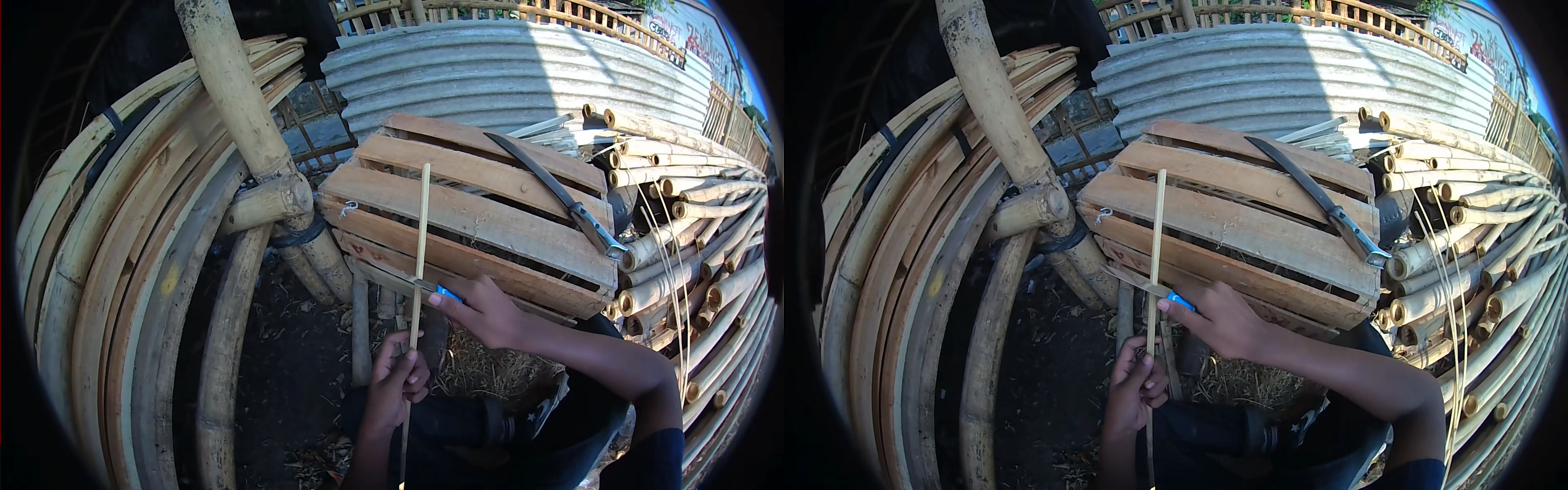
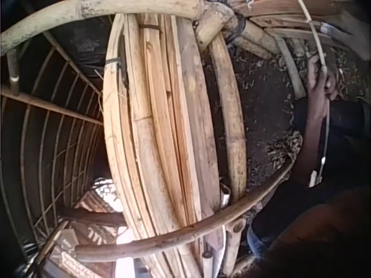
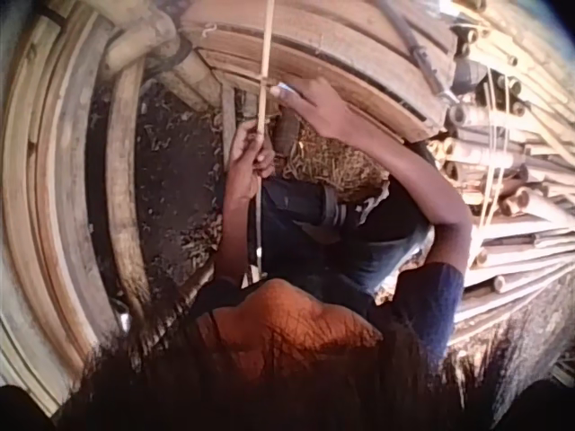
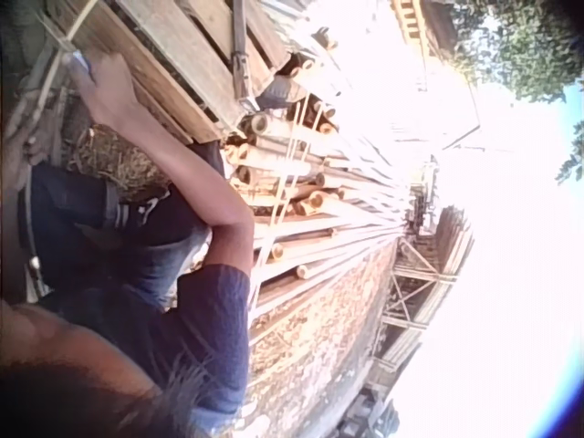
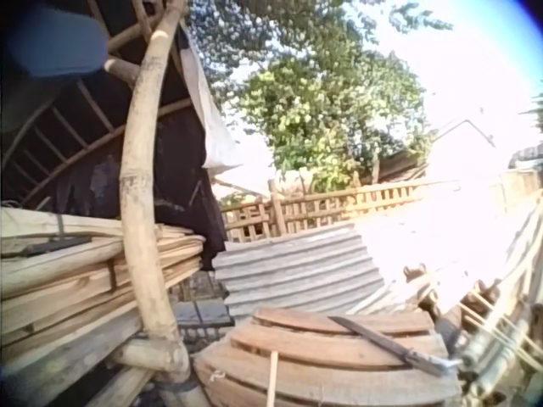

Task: Shaving a thin strip of bamboo using a small knife while sitting outdoors near a bamboo structure.

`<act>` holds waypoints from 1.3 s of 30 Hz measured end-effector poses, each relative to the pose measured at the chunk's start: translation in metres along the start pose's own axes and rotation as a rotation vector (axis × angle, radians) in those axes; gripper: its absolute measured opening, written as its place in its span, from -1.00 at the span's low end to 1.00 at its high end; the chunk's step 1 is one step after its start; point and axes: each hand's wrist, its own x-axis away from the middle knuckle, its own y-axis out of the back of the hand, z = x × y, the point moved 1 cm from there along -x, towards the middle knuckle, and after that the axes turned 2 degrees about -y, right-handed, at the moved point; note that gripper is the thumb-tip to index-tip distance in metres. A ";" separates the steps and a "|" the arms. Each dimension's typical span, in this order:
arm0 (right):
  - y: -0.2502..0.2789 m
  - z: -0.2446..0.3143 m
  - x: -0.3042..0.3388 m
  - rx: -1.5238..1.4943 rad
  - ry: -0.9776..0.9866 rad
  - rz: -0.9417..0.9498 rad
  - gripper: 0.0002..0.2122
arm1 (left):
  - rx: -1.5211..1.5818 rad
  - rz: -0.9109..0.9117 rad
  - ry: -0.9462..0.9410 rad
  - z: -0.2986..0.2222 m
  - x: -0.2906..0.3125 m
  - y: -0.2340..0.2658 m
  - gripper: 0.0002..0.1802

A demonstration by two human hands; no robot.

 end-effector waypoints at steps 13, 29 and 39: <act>-0.032 0.006 -0.001 0.196 0.157 0.076 -0.66 | 0.065 -0.046 0.053 -0.005 0.002 0.007 -0.77; -0.047 0.000 0.015 0.666 0.312 0.049 -0.49 | 0.017 -0.033 0.210 0.014 0.019 0.018 -0.74; -0.026 0.006 0.007 0.782 0.431 -0.017 -0.49 | -0.487 -0.148 -0.031 0.026 0.042 0.005 -0.73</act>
